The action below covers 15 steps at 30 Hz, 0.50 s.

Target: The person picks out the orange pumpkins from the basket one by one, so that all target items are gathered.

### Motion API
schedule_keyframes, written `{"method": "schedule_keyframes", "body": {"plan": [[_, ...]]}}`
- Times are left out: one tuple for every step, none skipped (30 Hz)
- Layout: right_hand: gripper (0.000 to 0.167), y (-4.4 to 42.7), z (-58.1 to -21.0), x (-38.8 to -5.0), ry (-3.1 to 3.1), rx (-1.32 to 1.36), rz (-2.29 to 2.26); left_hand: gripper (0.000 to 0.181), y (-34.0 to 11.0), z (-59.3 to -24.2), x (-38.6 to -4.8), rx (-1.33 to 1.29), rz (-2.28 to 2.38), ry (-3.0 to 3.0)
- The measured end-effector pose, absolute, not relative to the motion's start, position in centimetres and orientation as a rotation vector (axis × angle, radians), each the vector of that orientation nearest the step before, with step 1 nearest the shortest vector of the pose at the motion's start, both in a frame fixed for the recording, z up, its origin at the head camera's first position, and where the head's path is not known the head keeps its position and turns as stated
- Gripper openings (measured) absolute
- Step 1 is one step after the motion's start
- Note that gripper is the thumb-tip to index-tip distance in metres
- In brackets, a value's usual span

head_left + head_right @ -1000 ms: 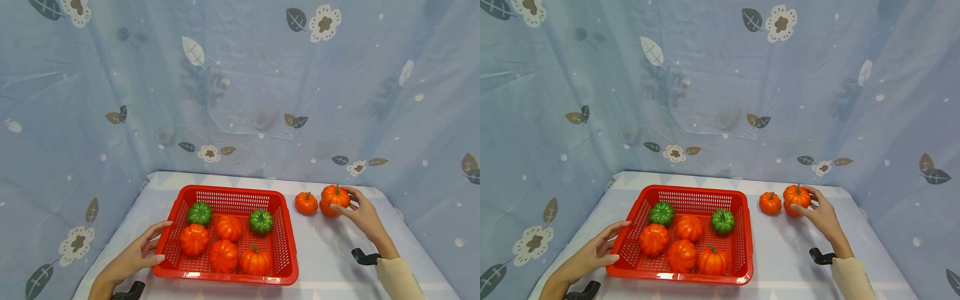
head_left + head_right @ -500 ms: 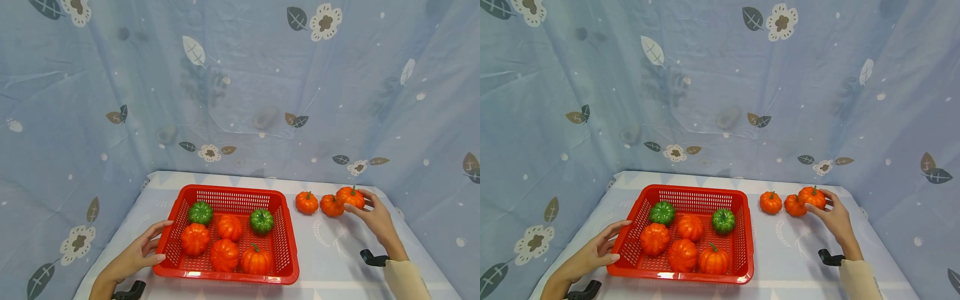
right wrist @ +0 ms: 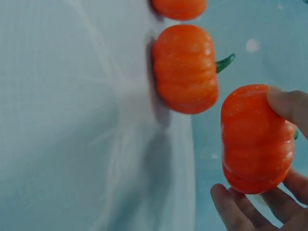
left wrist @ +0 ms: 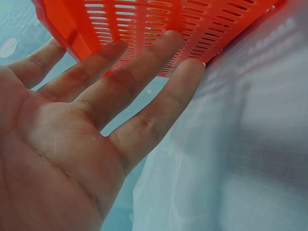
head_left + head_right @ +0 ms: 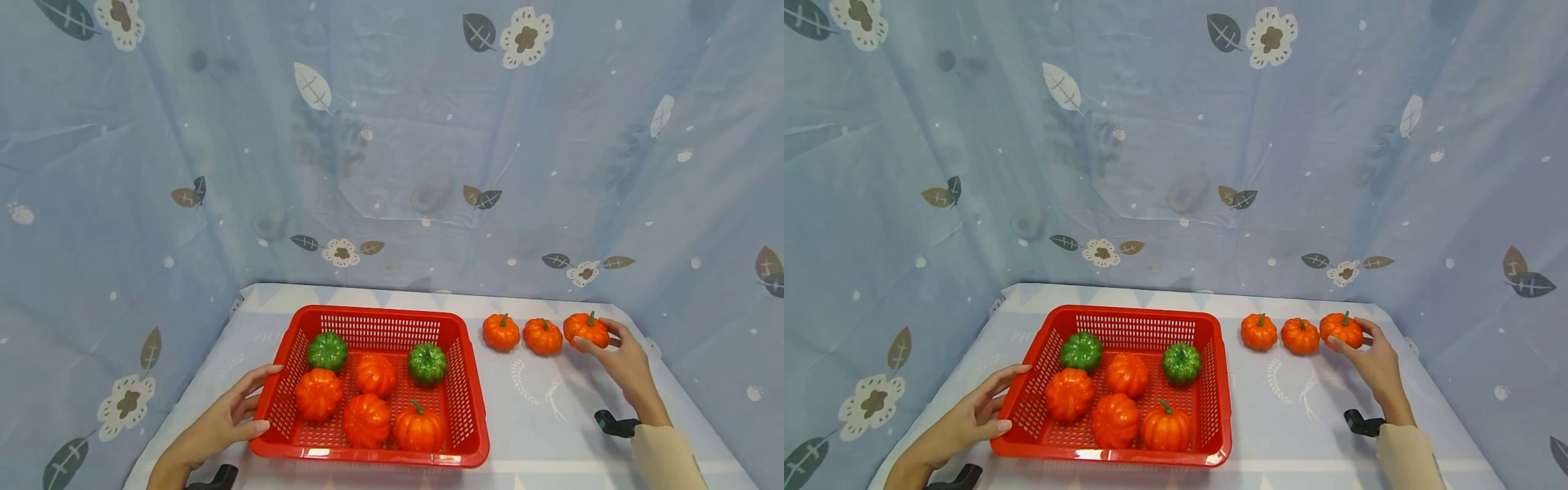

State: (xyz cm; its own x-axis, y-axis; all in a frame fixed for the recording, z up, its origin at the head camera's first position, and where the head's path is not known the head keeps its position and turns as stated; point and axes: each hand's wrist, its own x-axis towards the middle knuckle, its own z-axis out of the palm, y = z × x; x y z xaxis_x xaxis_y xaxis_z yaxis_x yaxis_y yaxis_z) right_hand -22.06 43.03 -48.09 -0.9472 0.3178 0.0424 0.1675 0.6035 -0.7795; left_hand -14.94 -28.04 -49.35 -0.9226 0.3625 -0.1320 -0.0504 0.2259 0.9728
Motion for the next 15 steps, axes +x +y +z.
{"method": "schedule_keyframes", "body": {"plan": [[0.098,43.2,-48.3,-22.2,-2.653,-0.414,1.260,0.080,-28.0,-49.4,-14.9,0.292,1.746,2.177],[0.098,43.4,-48.5,-22.3,-2.652,-0.426,1.261,0.080,-28.1,-49.4,-14.9,0.302,1.749,2.176],[0.098,43.6,-48.8,-22.4,-2.655,-0.442,1.260,0.079,-28.1,-49.5,-14.9,0.311,1.750,2.177],[0.099,43.8,-49.0,-22.5,-2.659,-0.462,1.262,0.078,-28.1,-49.5,-14.9,0.321,1.752,2.177],[0.099,44.0,-49.2,-22.6,-2.662,-0.485,1.262,0.078,-28.1,-49.5,-14.9,0.331,1.753,2.179],[0.100,44.1,-49.4,-22.7,-2.666,-0.510,1.265,0.077,-28.2,-49.5,-14.9,0.340,1.753,2.181],[0.101,44.3,-49.6,-22.8,-2.669,-0.534,1.269,0.077,-28.2,-49.5,-14.9,0.348,1.754,2.181],[0.102,44.4,-49.8,-22.9,-2.673,-0.557,1.272,0.077,-28.2,-49.5,-14.9,0.353,1.755,2.179],[0.102,44.5,-50.0,-23.1,-2.675,-0.578,1.274,0.077,-28.3,-49.5,-14.9,0.352,1.753,2.180],[0.103,44.6,-50.2,-23.2,-2.678,-0.595,1.275,0.078,-28.3,-49.6,-14.9,0.350,1.755,2.178],[0.103,44.7,-50.3,-23.3,-2.679,-0.606,1.275,0.078,-28.3,-49.6,-14.9,0.348,1.755,2.175],[0.104,44.8,-50.5,-23.4,-2.681,-0.612,1.273,0.078,-28.3,-49.6,-15.0,0.344,1.755,2.173],[0.104,44.8,-50.7,-23.5,-2.682,-0.616,1.270,0.078,-28.3,-49.6,-15.0,0.337,1.756,2.169],[0.104,44.9,-50.8,-23.6,-2.685,-0.619,1.263,0.078,-28.3,-49.6,-15.0,0.334,1.756,2.167],[0.104,44.9,-50.9,-23.7,-2.687,-0.619,1.258,0.079,-28.3,-49.7,-15.0,0.333,1.758,2.166]]}}
